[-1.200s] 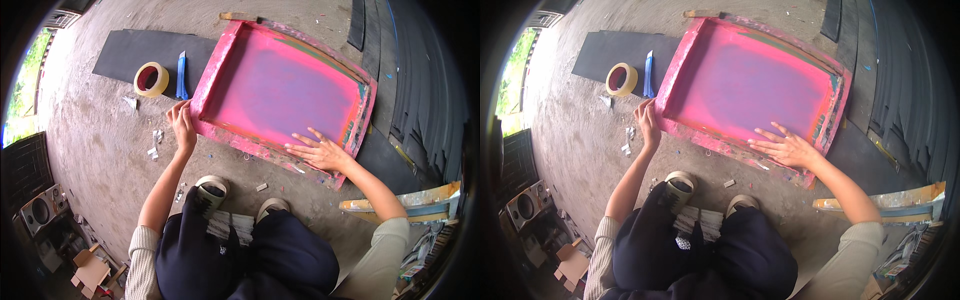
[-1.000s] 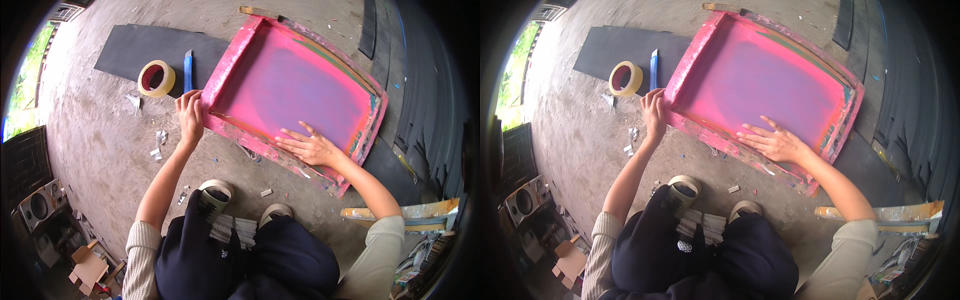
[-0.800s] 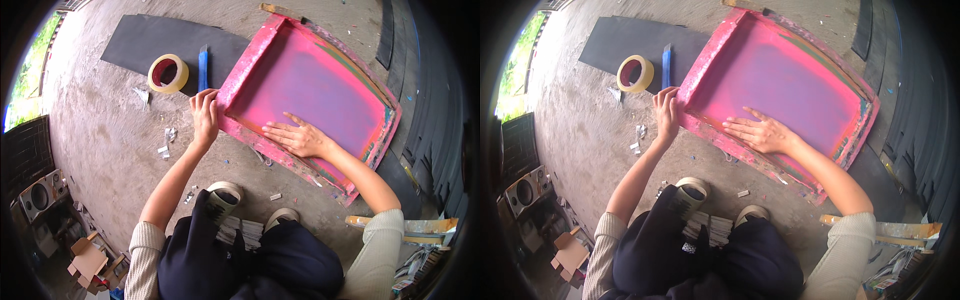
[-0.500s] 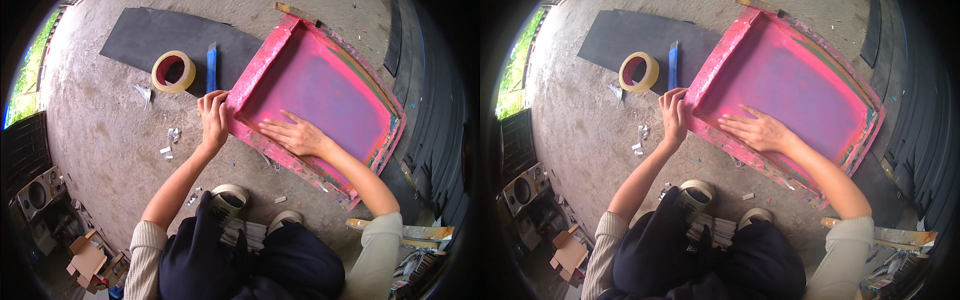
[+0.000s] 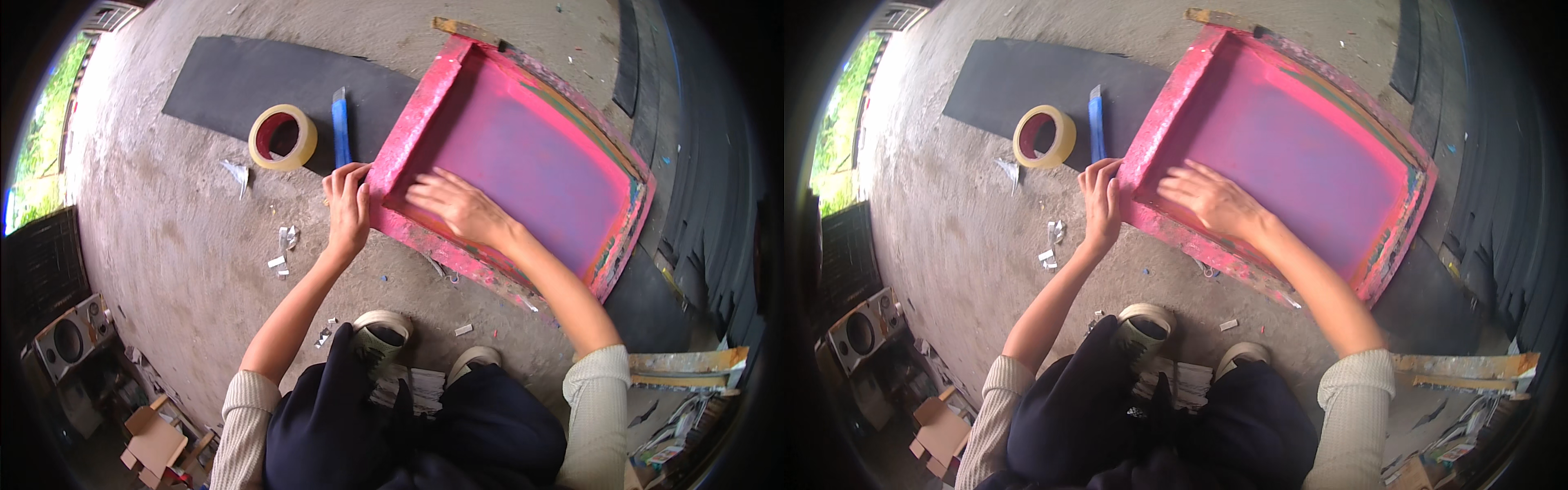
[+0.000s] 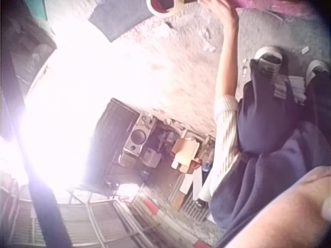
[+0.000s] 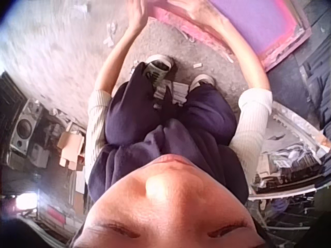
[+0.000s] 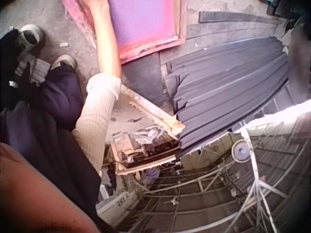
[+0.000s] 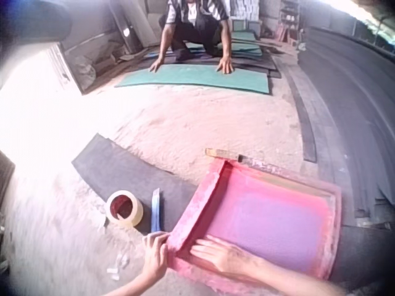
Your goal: The person sits on the floor and repeatedly applies strips of masking tape to the edges of a pink rectangular frame. They use a blue utility knife to cut the tape and press it down with their fingers, working on different sides of the frame throughout the clip.
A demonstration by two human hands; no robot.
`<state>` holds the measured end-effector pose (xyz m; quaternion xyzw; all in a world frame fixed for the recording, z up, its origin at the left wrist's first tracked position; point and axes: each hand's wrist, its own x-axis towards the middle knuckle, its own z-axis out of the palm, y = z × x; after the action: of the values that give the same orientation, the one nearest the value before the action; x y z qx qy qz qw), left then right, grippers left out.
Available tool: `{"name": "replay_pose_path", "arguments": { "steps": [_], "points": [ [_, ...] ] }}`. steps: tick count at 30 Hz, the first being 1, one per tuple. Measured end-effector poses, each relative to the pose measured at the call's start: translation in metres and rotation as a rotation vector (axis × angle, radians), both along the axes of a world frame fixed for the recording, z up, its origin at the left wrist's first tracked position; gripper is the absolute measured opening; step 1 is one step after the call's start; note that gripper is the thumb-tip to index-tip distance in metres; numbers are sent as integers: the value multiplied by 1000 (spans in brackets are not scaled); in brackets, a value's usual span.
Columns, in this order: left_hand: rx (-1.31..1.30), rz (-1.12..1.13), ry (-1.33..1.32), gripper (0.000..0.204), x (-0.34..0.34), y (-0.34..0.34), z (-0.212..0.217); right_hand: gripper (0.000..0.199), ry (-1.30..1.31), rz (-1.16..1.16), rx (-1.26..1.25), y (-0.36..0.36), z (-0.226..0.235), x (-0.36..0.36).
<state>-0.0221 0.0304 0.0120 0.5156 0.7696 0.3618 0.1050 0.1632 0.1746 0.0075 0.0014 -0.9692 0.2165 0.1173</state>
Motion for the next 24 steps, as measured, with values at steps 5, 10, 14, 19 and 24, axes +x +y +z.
{"name": "replay_pose_path", "arguments": {
  "steps": [5,10,14,19,24],
  "points": [
    [22,-334,89,42,-17,-4,34,31,-140,-540,-741,-28,32,80],
    [-321,-1075,31,76,-1,58,66,46,-287,-624,-843,-54,57,80],
    [-408,-1200,85,65,14,68,55,59,-259,-581,-627,-65,46,67],
    [-484,-1184,82,51,24,68,53,60,-393,-592,-504,-70,49,57],
    [-411,-1201,111,48,23,66,52,55,-347,-650,-445,-78,42,61]
  ]
}}
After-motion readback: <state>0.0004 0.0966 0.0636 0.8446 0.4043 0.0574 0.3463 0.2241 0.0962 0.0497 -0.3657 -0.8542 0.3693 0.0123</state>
